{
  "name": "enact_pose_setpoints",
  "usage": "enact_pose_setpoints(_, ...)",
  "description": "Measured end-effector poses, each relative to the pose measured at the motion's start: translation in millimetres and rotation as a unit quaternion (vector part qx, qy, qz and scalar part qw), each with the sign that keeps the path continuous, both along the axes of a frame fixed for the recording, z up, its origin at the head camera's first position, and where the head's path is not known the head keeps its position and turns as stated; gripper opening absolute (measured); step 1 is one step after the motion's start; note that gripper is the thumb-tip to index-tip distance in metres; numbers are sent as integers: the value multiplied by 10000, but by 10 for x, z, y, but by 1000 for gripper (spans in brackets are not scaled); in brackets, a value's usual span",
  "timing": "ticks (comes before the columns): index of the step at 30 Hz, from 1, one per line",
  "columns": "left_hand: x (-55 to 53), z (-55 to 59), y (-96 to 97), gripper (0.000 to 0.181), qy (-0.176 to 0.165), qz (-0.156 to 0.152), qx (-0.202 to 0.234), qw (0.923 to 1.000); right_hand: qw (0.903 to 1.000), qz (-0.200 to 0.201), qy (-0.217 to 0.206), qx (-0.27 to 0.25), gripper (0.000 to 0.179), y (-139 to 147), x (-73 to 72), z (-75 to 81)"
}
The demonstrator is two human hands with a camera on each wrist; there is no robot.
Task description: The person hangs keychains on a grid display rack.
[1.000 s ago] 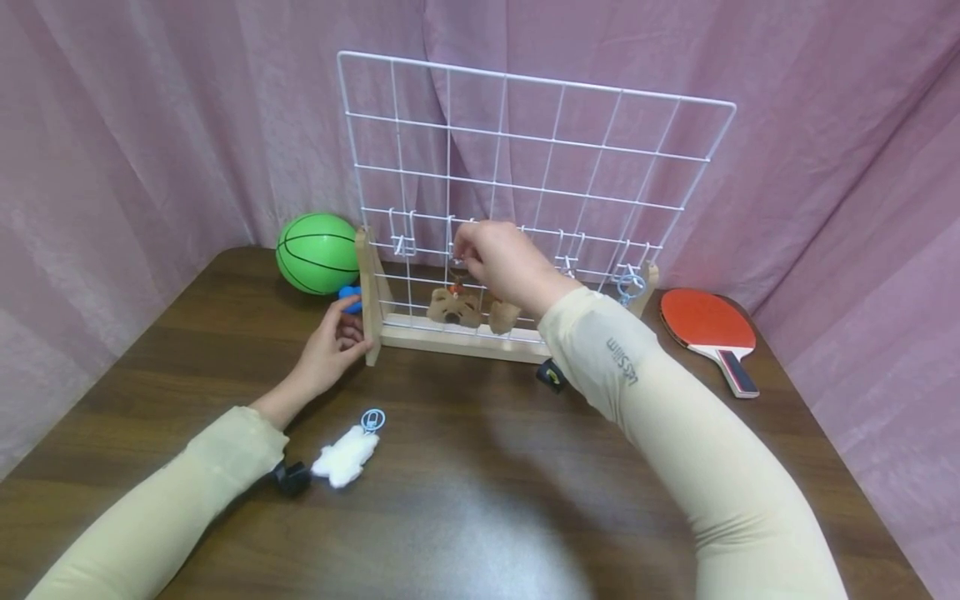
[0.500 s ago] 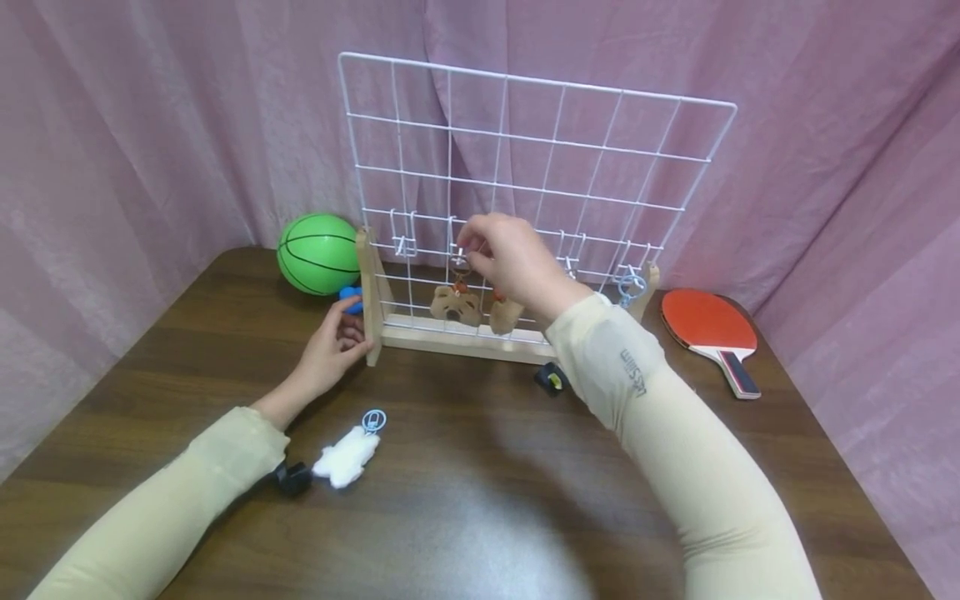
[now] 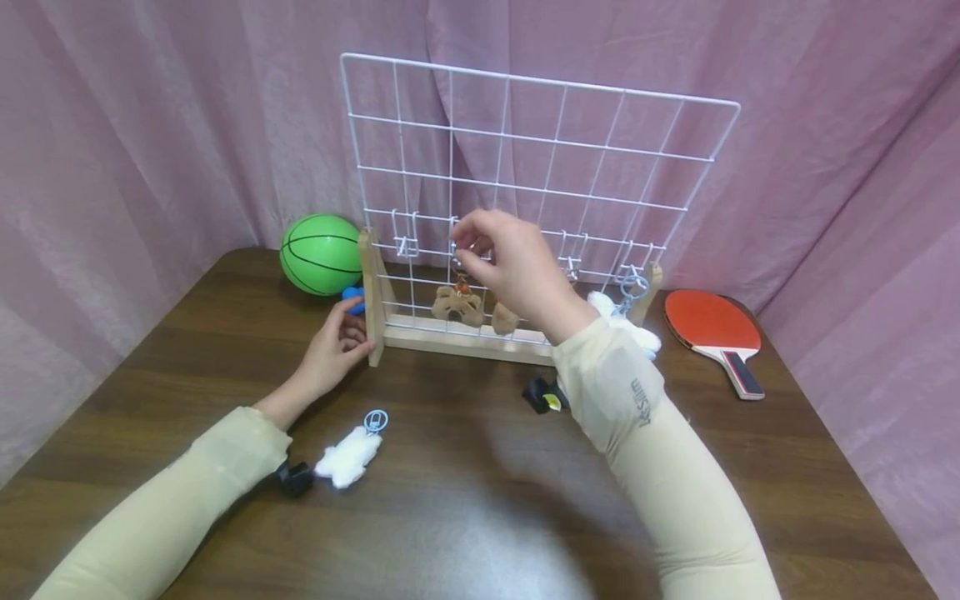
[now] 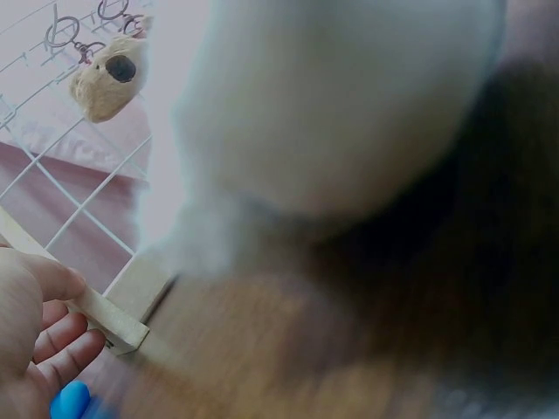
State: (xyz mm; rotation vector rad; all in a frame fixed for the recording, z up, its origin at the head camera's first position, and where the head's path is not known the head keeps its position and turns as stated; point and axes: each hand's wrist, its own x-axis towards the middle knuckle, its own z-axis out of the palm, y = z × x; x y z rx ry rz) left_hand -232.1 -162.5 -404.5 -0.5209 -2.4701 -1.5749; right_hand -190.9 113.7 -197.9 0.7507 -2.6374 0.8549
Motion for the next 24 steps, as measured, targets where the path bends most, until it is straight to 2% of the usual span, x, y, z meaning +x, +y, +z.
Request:
enact_pose_setpoints(6,-2,-11,-7,69,30,20,-49,10000,9991,111,291,-275,17,-23,105,-70)
enact_pose_setpoints(11,-18,-25,-11,69,30,18,-24,10000,9960,422,432,-652,17,-51,206,-169)
enact_pose_setpoints(15,-22,-32,-17,69,19,22,-26,10000,9936,597,412,-869,18,-76,282,-239)
enact_pose_setpoints(24,-17,-30,-19,69,-44,10,-26,10000,9917,705,233,-1051,18,-107,400,-421)
